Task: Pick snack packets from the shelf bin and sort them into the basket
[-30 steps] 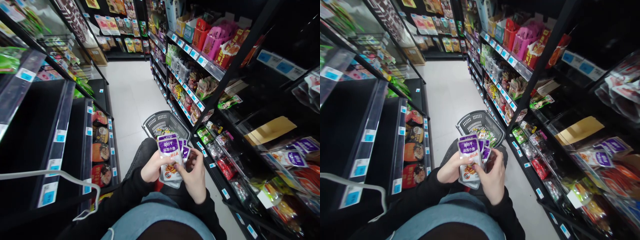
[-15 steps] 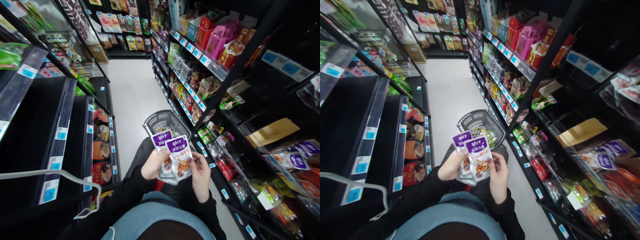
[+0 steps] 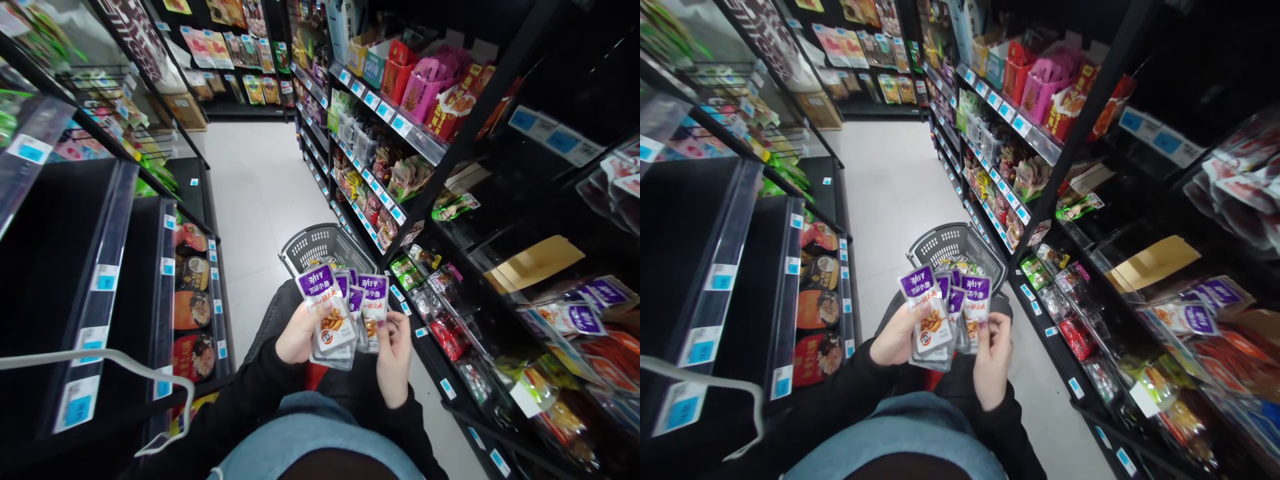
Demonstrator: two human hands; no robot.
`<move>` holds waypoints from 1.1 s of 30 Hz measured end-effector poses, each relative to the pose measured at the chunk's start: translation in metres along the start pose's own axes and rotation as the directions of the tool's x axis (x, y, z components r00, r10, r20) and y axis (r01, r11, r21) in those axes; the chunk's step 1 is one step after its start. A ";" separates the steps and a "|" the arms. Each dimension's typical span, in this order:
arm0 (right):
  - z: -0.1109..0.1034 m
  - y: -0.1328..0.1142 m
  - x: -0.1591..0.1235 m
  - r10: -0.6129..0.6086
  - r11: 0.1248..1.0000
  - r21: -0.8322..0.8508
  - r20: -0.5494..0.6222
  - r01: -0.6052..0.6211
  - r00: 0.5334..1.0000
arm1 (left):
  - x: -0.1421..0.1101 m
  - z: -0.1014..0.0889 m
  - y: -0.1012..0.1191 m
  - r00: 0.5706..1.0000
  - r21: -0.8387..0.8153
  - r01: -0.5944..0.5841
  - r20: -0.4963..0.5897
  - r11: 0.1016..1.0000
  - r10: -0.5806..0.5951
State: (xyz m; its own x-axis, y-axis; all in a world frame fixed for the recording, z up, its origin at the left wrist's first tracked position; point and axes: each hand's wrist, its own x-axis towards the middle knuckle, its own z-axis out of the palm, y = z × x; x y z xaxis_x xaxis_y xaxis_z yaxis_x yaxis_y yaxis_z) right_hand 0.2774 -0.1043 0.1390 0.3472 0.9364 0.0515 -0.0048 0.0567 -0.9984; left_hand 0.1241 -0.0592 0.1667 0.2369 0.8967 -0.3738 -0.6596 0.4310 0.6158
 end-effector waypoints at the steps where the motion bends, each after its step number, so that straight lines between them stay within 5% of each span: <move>1: 0.002 0.000 -0.002 -0.004 1.000 -0.016 0.054 0.005 0.999 | 0.000 0.000 -0.001 1.000 -0.004 -0.001 0.007 1.000 0.001; 8: 0.004 0.007 0.001 -0.017 0.994 -0.099 0.331 0.053 0.943 | -0.003 0.000 0.000 0.993 0.075 0.043 0.105 0.996 -0.050; 14: 0.006 0.003 0.001 -0.089 0.985 -0.136 0.126 0.106 0.988 | 0.000 -0.003 -0.011 0.994 0.211 0.076 0.059 0.974 -0.091; 18: 0.005 0.007 0.003 -0.012 0.969 -0.241 0.157 0.050 0.988 | 0.002 -0.007 -0.020 0.993 0.282 0.076 0.067 0.956 -0.099; 23: 0.002 0.012 0.007 0.027 0.992 -0.126 0.215 0.000 0.976 | 0.001 -0.009 -0.019 0.996 0.305 0.043 0.064 0.951 -0.065; 27: 0.004 0.016 0.007 0.044 0.999 -0.024 0.113 -0.042 0.993 | 0.002 -0.006 -0.017 0.996 0.295 0.050 0.062 0.954 -0.071; 33: -0.001 0.025 0.009 0.002 1.000 -0.021 -0.241 -0.007 0.971 | 0.007 -0.010 -0.006 0.998 0.227 0.008 -0.066 0.974 0.007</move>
State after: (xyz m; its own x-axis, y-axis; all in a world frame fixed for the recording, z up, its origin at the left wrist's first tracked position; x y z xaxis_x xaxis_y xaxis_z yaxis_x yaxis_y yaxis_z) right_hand 0.2814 -0.0946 0.1141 0.5628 0.8255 0.0425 0.0122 0.0431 -0.9990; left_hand 0.1222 -0.0570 0.1533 0.1847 0.8913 -0.4141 -0.4786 0.4496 0.7542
